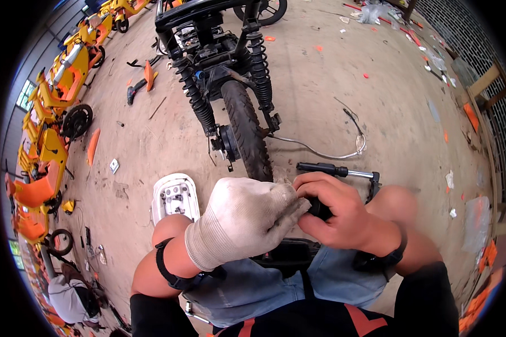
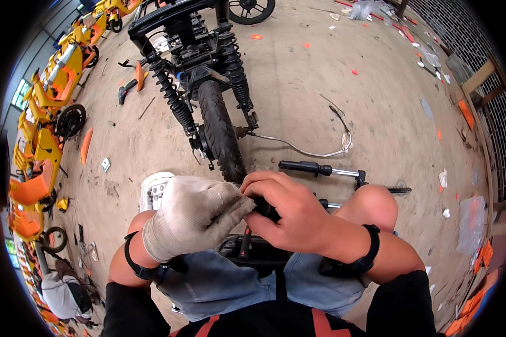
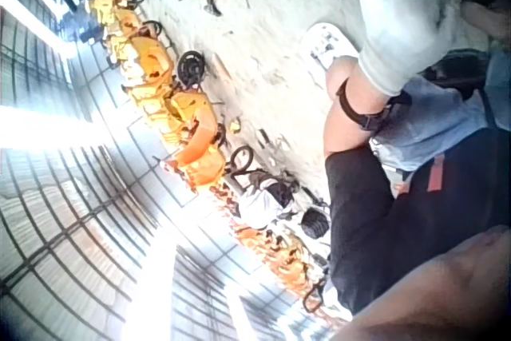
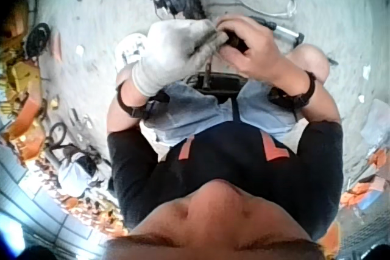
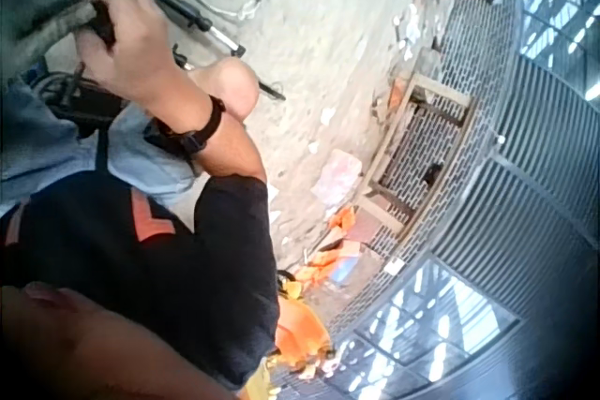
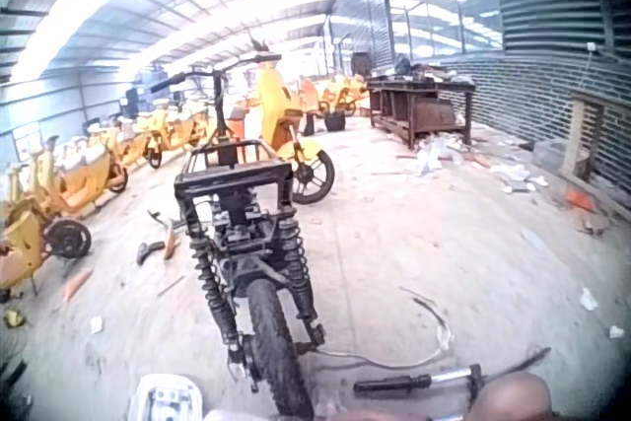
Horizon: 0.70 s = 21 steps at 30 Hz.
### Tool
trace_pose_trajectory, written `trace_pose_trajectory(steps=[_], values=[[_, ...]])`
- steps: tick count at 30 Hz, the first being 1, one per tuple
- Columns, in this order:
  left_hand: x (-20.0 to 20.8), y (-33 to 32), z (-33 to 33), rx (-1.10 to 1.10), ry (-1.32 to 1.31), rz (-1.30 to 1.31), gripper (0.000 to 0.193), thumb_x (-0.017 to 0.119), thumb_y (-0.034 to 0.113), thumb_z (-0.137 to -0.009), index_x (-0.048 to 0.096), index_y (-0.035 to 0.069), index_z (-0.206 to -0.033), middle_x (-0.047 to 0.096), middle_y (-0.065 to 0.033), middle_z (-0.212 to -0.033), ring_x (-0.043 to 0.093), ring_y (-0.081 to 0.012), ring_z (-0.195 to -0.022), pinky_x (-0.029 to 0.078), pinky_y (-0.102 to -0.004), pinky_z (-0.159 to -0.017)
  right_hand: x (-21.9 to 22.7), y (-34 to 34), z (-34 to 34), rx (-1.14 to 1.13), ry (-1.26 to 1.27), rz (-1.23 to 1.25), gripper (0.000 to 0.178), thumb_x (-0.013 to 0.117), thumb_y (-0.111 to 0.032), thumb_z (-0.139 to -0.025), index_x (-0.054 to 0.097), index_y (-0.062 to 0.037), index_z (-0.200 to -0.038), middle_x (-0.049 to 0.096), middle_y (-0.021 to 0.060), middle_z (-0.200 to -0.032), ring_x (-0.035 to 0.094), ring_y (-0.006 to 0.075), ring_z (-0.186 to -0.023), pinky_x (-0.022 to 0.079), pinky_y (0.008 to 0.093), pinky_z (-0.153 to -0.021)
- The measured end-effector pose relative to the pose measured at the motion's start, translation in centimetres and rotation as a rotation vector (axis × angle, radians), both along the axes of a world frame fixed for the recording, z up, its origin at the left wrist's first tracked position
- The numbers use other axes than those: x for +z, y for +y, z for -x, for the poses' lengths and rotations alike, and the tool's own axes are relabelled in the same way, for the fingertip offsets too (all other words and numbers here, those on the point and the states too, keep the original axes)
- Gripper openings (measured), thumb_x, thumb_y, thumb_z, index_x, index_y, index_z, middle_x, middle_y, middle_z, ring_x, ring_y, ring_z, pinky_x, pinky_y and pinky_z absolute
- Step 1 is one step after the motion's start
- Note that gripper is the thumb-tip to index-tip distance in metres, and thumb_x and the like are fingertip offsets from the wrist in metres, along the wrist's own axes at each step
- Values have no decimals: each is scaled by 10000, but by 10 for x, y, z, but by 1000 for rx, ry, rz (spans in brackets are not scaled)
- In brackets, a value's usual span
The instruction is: The person sits on the floor in a workshop and assembles a scooter's front fork. They use a cordless impact driver to tighten bolts on the fork assembly and a hammer to tap a component into place.
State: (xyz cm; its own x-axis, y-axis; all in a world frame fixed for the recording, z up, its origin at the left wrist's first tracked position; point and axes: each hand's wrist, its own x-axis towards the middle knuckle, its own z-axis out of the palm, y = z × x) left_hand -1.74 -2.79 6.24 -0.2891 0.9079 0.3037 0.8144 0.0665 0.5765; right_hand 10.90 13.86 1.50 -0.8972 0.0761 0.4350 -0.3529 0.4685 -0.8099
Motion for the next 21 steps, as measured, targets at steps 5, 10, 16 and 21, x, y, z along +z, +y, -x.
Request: trace_pose_trajectory(steps=[5,10,16,21], values=[[5,0,-4,-9,-32,-56,195,743,183,-882,649,56,-767,580,-100,-601,602,-306,-527,452,-388,-477,2,1,-2,14,29,-2,328,749,-8,-760,632,18,-1065,661,148,-1138,665,317,-960,537,369,-834],[5,1,-5,-40,-24,-71,119,761,77,-859,661,36,-808,579,-99,-577,580,-277,-490,420,-343,-454,7,1,-5,-24,37,-35,346,739,23,-723,644,33,-1056,676,160,-1114,669,308,-979,538,364,-860],[4,9,-2,-99,177,-57,118,763,77,-845,648,51,-852,596,-98,-646,571,-314,-533,441,-375,-503,9,13,-3,0,92,-32,334,768,15,-711,665,23,-1028,689,151,-1095,670,312,-978,526,381,-876],[14,3,-10,151,44,-128,91,666,78,-939,625,24,-879,579,-57,-669,536,-183,-555,409,-319,-520,3,18,-11,-45,54,12,273,791,-29,-766,658,6,-1001,692,143,-1077,663,324,-976,517,400,-879]])
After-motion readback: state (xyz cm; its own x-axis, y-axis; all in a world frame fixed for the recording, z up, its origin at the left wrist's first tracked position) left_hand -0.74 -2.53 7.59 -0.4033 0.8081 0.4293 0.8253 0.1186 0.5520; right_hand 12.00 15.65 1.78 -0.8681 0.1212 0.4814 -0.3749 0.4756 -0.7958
